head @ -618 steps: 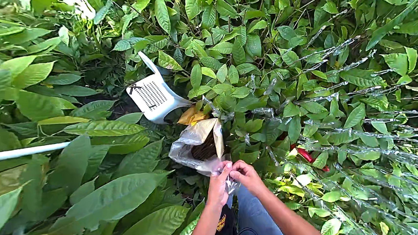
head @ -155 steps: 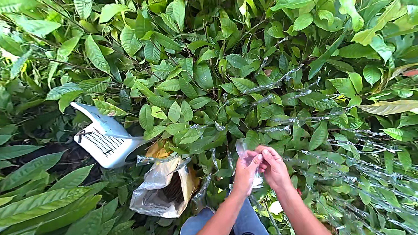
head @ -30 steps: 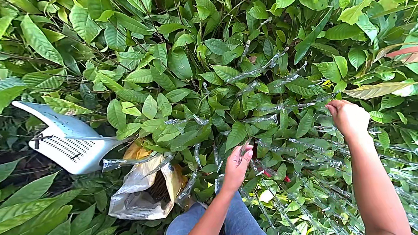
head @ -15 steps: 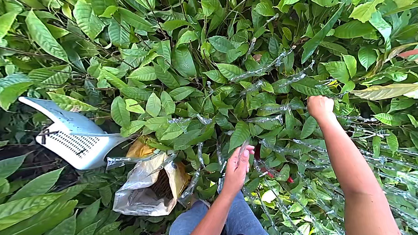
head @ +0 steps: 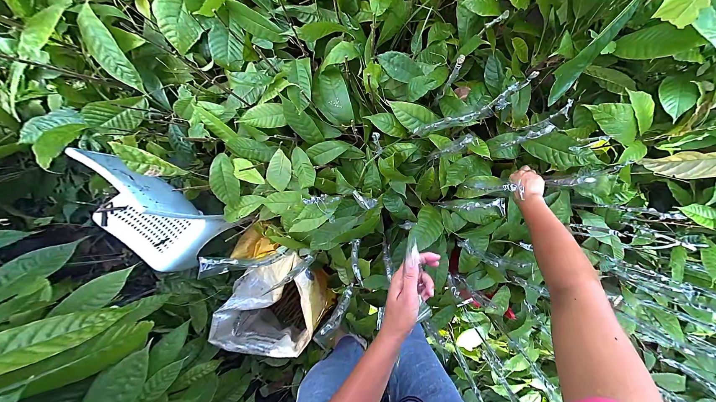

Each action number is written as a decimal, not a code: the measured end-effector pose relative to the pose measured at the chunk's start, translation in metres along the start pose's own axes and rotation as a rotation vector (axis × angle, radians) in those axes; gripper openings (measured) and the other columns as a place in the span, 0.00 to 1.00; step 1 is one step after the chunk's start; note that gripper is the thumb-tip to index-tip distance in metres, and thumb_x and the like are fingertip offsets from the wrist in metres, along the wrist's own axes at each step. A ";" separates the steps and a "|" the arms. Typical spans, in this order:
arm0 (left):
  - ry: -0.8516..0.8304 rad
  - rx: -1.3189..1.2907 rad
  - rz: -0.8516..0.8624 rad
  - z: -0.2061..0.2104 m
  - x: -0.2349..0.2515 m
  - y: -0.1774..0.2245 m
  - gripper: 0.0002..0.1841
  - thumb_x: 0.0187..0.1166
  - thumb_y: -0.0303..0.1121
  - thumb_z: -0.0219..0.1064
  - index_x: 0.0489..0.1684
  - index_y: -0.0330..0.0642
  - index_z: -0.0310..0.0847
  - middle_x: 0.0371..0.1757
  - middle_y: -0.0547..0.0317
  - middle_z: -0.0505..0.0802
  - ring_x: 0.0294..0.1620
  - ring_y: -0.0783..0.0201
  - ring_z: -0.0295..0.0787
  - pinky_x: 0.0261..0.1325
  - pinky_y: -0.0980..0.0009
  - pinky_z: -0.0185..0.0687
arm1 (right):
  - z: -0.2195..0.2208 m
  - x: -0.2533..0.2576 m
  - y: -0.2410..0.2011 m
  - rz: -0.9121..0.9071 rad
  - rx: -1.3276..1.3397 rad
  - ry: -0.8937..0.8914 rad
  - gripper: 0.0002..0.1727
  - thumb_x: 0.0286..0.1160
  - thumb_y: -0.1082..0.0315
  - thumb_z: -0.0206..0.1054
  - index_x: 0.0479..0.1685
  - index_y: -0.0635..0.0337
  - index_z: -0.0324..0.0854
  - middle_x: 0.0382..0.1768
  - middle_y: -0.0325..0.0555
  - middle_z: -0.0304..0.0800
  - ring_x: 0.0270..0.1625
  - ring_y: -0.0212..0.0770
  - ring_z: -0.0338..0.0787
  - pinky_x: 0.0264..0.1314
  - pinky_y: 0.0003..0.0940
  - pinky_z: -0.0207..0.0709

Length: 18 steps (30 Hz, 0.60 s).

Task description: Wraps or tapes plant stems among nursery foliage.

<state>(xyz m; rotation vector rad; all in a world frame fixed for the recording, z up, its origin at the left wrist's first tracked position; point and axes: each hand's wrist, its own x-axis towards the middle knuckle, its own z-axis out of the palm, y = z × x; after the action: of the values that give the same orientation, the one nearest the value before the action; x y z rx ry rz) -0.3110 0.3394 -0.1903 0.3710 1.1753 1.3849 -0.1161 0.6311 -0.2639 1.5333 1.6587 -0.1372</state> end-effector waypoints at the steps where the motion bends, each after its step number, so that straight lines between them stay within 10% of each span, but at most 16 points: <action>1: 0.007 0.020 -0.016 -0.001 0.000 0.001 0.26 0.95 0.39 0.32 0.55 0.34 0.79 0.48 0.66 0.91 0.25 0.84 0.78 0.32 0.86 0.77 | 0.005 0.004 -0.003 -0.012 0.004 0.010 0.19 0.80 0.82 0.57 0.68 0.77 0.78 0.74 0.71 0.77 0.75 0.69 0.81 0.64 0.62 0.81; 12: 0.173 -0.174 -0.243 0.009 0.008 0.018 0.09 0.88 0.23 0.51 0.50 0.36 0.79 0.36 0.63 0.90 0.35 0.71 0.90 0.42 0.75 0.89 | 0.030 -0.002 0.001 -0.080 0.196 -0.010 0.21 0.83 0.76 0.59 0.73 0.74 0.76 0.77 0.72 0.74 0.75 0.71 0.80 0.69 0.68 0.77; 18: 0.322 -0.366 -0.324 0.018 0.016 0.025 0.06 0.89 0.23 0.53 0.50 0.37 0.77 0.31 0.61 0.87 0.28 0.69 0.87 0.37 0.74 0.88 | 0.013 -0.120 0.022 -0.176 0.541 0.242 0.23 0.91 0.57 0.54 0.63 0.66 0.86 0.64 0.66 0.88 0.66 0.67 0.88 0.64 0.68 0.78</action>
<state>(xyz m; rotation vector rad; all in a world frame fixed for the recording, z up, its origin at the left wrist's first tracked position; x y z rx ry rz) -0.3144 0.3665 -0.1689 -0.3011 1.1469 1.3640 -0.1047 0.5362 -0.1865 1.8493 2.0619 -0.5514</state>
